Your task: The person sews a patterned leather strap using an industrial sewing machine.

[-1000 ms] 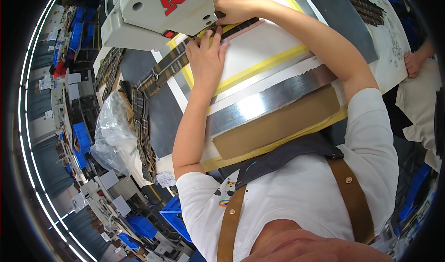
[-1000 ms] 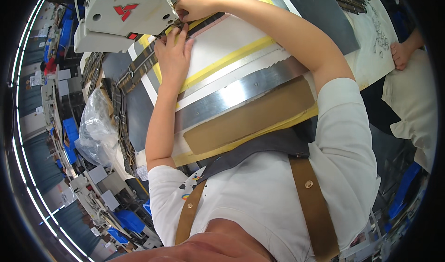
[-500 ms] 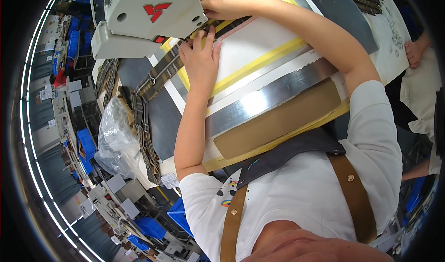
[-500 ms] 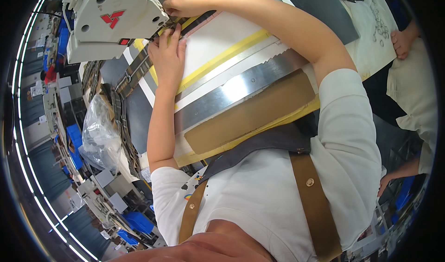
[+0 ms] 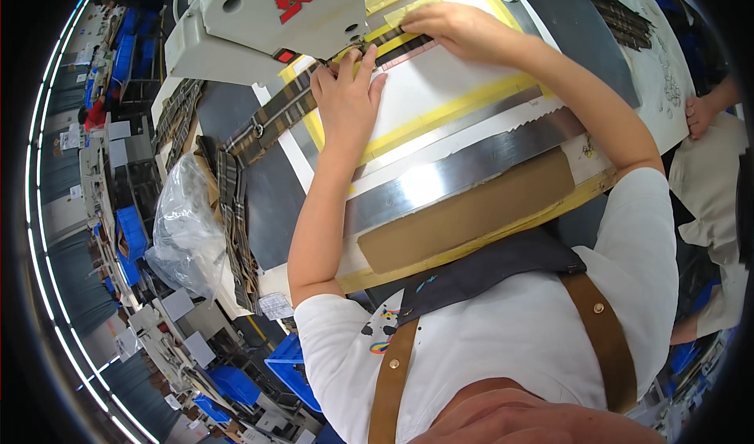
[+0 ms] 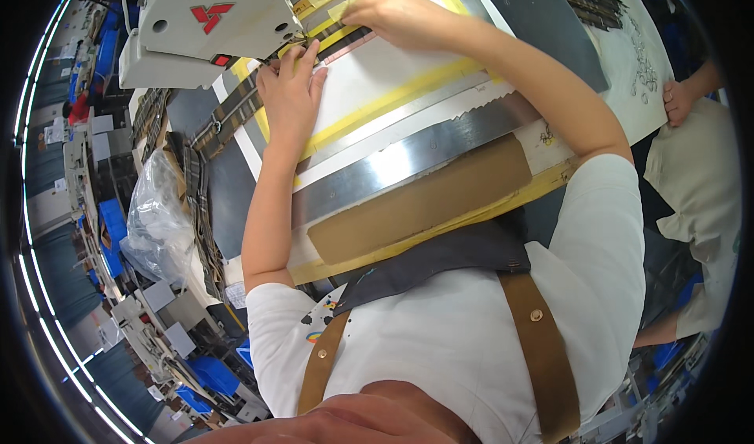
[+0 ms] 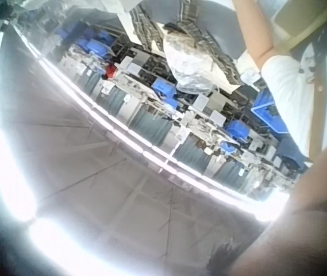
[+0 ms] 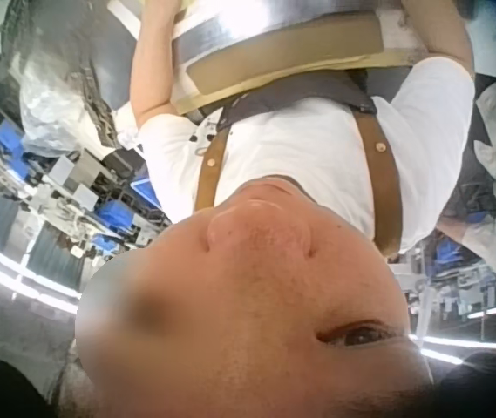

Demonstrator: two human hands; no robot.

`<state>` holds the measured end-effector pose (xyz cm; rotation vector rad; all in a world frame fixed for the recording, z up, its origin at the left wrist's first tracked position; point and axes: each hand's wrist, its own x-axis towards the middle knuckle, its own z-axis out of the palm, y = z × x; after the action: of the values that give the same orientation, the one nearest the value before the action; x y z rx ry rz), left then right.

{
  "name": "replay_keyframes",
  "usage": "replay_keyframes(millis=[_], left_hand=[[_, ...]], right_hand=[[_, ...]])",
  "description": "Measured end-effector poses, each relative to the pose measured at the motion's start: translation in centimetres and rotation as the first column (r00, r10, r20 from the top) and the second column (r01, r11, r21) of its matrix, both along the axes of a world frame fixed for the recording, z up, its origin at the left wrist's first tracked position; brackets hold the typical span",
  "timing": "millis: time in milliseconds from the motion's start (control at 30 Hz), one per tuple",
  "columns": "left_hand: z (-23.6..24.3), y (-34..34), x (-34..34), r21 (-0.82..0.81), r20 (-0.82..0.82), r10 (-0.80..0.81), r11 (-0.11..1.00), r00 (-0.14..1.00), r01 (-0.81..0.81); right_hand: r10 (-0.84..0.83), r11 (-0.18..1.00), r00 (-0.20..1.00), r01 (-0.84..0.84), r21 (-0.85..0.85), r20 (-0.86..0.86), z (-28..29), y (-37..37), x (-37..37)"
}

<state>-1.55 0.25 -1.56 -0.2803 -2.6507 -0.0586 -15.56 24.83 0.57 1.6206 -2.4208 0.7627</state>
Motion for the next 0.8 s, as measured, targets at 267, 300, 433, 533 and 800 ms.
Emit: replay_keyframes(millis=[267, 300, 433, 533, 800], left_hand=[[-0.2, 0.0, 0.5, 0.035, -0.018, 0.006, 0.999, 1.000, -0.005], [-0.1, 0.2, 0.5, 0.050, -0.011, 0.007, 0.999, 1.000, -0.006], [0.5, 0.3, 0.3, 0.108, 0.066, 0.012, 0.994, 0.998, -0.019], [0.7, 0.4, 0.2, 0.109, 0.077, 0.007, 0.994, 0.997, -0.015], [0.7, 0.4, 0.3, 0.064, 0.086, 0.019, 0.998, 0.996, -0.024]], right_hand=[[-0.042, 0.998, 0.998, 0.039, -0.057, -0.046, -2.1, 0.8, 1.8], [-0.038, 0.998, 0.998, 0.035, -0.056, -0.051, -1.9, 0.9, 1.7], [-0.022, 0.995, 0.998, 0.017, -0.094, -0.051, -1.3, 1.2, 2.1], [-0.040, 0.994, 0.998, 0.035, -0.099, -0.046, -1.8, 1.6, 2.3], [-0.007, 1.000, 0.990, 0.005, -0.015, -0.142, -1.0, 2.2, 2.5]])
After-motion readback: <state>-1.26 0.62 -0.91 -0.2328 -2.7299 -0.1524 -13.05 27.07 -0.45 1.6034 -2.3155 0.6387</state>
